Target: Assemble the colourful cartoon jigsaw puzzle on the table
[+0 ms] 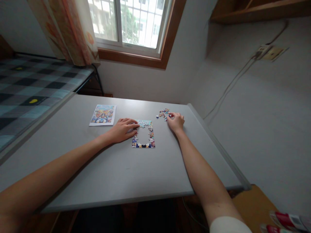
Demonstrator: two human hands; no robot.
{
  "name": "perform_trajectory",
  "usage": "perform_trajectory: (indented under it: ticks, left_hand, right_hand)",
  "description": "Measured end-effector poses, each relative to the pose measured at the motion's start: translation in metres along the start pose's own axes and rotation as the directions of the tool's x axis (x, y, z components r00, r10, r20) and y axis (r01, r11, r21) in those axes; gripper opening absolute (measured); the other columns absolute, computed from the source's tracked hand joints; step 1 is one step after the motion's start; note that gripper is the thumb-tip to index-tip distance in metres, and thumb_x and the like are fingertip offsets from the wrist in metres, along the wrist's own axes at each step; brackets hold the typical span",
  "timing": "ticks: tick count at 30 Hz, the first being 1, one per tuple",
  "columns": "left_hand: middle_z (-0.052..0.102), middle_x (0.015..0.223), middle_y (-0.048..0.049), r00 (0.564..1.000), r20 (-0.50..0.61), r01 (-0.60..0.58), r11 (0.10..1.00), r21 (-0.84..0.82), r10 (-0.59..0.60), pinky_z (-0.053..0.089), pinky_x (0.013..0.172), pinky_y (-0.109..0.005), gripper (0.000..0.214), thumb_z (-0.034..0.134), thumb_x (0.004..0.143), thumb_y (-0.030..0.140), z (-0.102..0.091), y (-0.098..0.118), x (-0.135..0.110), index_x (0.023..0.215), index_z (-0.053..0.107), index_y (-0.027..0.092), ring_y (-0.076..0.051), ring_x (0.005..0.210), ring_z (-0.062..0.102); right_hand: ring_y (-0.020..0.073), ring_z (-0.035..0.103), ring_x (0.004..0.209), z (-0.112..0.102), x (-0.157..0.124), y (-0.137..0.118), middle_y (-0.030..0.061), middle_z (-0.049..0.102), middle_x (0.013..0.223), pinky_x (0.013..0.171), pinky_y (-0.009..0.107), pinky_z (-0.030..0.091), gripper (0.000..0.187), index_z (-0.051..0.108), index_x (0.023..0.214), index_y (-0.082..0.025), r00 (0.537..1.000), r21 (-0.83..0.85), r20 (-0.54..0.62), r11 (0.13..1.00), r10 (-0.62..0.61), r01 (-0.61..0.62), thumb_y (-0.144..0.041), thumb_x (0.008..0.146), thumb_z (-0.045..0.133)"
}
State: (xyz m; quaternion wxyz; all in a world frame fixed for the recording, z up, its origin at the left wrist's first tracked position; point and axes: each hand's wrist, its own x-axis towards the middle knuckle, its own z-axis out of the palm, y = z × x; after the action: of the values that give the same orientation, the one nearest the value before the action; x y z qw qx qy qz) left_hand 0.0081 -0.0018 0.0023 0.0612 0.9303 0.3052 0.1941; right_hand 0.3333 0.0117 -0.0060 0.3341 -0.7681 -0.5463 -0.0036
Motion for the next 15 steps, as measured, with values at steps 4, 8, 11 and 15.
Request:
perform_trajectory:
  ticks: [4, 8, 11, 15]
  left_hand:
    - [0.062, 0.128, -0.0079, 1.000, -0.003, -0.001, 1.000, 0.007, 0.001, 0.038, 0.102, -0.045, 0.038, 0.046, 0.099, 0.044, -0.0005, 0.0004, 0.0001, 0.127, 0.065, 0.026, -0.026, 0.117, 0.056]
    - [0.062, 0.129, -0.0073, 1.000, 0.002, 0.005, 1.000, -0.002, -0.005, 0.039, 0.102, -0.046, 0.038, 0.046, 0.099, 0.043, -0.0002, 0.0001, -0.0001, 0.128, 0.064, 0.029, -0.027, 0.118, 0.055]
    - [0.061, 0.129, -0.0068, 1.000, 0.006, 0.009, 1.000, 0.001, -0.009, 0.038, 0.102, -0.046, 0.038, 0.046, 0.099, 0.043, 0.0006, -0.0003, -0.0002, 0.128, 0.064, 0.029, -0.026, 0.117, 0.055]
    - [0.062, 0.129, -0.0067, 1.000, 0.008, 0.007, 1.000, 0.011, -0.007, 0.038, 0.103, -0.045, 0.037, 0.046, 0.099, 0.043, 0.0013, -0.0010, -0.0004, 0.128, 0.064, 0.029, -0.026, 0.118, 0.055]
  right_hand:
    - [0.0294, 0.053, 0.103, 0.0006, -0.0024, -0.0024, 0.0091, 0.066, 0.105, 0.094, 0.045, 0.042, 0.028, 0.077, 0.098, -0.025, 0.999, -0.037, 0.054, 0.999, 0.008, -0.007, -0.039, 0.077, 0.065]
    - [0.0286, 0.054, 0.102, 0.0005, -0.0030, -0.0021, 0.0088, 0.065, 0.103, 0.093, 0.045, 0.044, 0.021, 0.077, 0.091, -0.025, 0.998, -0.039, 0.057, 0.999, 0.021, -0.019, -0.036, 0.078, 0.064]
    - [0.0283, 0.054, 0.101, 0.0012, -0.0020, -0.0006, 0.0082, 0.066, 0.101, 0.092, 0.045, 0.044, 0.018, 0.076, 0.087, -0.025, 0.998, -0.035, 0.055, 0.999, 0.030, -0.028, -0.034, 0.078, 0.064]
    - [0.0281, 0.054, 0.099, 0.0025, -0.0009, 0.0008, 0.0080, 0.066, 0.097, 0.092, 0.044, 0.044, 0.016, 0.075, 0.083, -0.024, 0.998, -0.033, 0.053, 0.999, 0.033, -0.031, -0.034, 0.077, 0.064]
